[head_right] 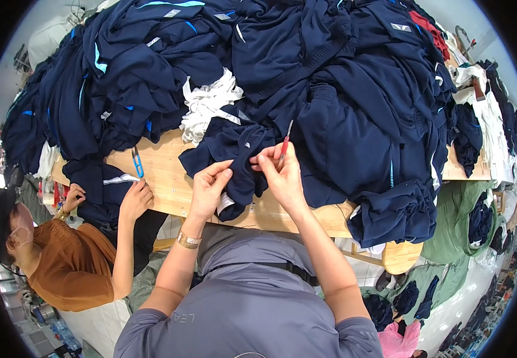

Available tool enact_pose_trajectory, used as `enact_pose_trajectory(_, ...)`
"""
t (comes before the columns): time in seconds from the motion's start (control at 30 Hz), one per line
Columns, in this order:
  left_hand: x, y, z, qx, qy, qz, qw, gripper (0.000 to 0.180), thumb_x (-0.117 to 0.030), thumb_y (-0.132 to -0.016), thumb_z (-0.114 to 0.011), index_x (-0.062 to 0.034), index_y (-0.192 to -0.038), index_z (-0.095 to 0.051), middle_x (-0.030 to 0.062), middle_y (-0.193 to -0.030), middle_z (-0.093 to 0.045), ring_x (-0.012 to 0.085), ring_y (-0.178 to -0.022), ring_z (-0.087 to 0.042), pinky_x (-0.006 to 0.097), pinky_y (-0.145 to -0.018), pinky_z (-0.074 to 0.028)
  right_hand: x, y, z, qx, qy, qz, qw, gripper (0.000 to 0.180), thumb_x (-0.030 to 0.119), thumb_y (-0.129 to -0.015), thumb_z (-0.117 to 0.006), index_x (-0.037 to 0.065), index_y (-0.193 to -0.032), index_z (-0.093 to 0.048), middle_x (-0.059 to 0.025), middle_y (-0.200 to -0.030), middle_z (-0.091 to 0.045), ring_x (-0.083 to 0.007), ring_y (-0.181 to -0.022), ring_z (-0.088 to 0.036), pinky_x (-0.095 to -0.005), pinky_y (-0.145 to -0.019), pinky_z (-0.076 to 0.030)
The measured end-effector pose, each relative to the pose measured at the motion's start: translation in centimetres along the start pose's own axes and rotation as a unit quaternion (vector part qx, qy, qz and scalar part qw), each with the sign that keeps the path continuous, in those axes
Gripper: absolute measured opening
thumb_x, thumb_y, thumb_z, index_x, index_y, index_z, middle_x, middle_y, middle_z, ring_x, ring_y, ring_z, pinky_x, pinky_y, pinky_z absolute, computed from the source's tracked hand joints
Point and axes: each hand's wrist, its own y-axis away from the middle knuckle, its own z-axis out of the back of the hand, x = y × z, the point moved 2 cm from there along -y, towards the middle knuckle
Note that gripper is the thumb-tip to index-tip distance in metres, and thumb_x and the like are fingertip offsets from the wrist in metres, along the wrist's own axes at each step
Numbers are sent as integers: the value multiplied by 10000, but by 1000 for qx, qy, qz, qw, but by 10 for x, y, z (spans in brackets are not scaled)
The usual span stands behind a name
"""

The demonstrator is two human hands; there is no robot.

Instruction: Trimming excess loose threads from navy blue garments using thread snips in a factory setting.

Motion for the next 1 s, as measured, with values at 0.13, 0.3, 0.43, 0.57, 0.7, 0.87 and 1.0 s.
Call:
enact_pose_trajectory(0.13, -3, -5, 2, 3, 8, -18, 1000, 180, -48, -881, -554, 16, -1046, -590, 22, -874, -633, 39, -719, -545, 173, -654, -444, -15, 14, -2, 31, 92, -3, 995, 256, -22, -818, -567, 69, -859, -331, -56, -884, -532, -54, -725, -472, -180, -643, -404)
enact_pose_trajectory(0.3, -11, -15, -4, -9, 186, -26, 982, 123, -39, -905, -507, -8, -1017, -549, 37, -911, -620, 68, -778, -564, 179, -697, -453, -21, 22, -12, 51, 72, -10, 996, 298, -9, -770, -621, 59, -897, -361, -67, -901, -532, -78, -719, -495, -213, -637, -431)
enact_pose_trajectory(0.43, -14, -24, -6, -67, 133, -36, 988, 118, -24, -902, -501, -14, -1011, -548, 12, -861, -602, 46, -740, -532, 171, -663, -430, -12, 16, -19, 55, 141, 32, 988, 314, 11, -754, -652, 41, -906, -379, -52, -839, -534, -93, -663, -507, -224, -601, -438)
enact_pose_trajectory(0.57, -6, -31, -5, -104, 58, -74, 990, 121, -17, -886, -527, -29, -1005, -547, -30, -792, -547, 24, -674, -450, 158, -597, -365, 4, 13, -29, 74, 302, 21, 950, 347, -36, -761, -634, 79, -865, -324, -54, -876, -486, -71, -712, -501, -199, -612, -435)
enact_pose_trajectory(0.7, -24, -30, -9, -98, -20, -116, 988, 135, -27, -864, -566, -24, -995, -532, -2, -807, -556, 45, -741, -503, 175, -641, -400, 0, 8, -26, 54, 238, 10, 970, 360, -24, -742, -654, 77, -857, -328, -46, -848, -494, -73, -664, -495, -205, -584, -428)
enact_pose_trajectory(0.87, -57, 7, -27, -173, -424, -537, 709, 211, -12, -706, -706, -56, -864, -573, 73, -781, -536, 196, -630, -514, 255, -557, -429, -12, 6, -27, 26, 111, 45, 992, 336, -34, -748, -625, 68, -894, -340, -21, -684, -486, -76, -547, -503, -216, -472, -425)
enact_pose_trajectory(1.0, -19, 39, -34, -102, -368, -440, 813, 318, 11, -678, -686, -46, -952, -534, 99, -855, -509, 188, -703, -508, 262, -515, -433, 16, -4, -27, -124, -150, -6, 981, 346, -96, -782, -546, 108, -866, -280, -15, -598, -434, -97, -408, -475, -266, -355, -441)
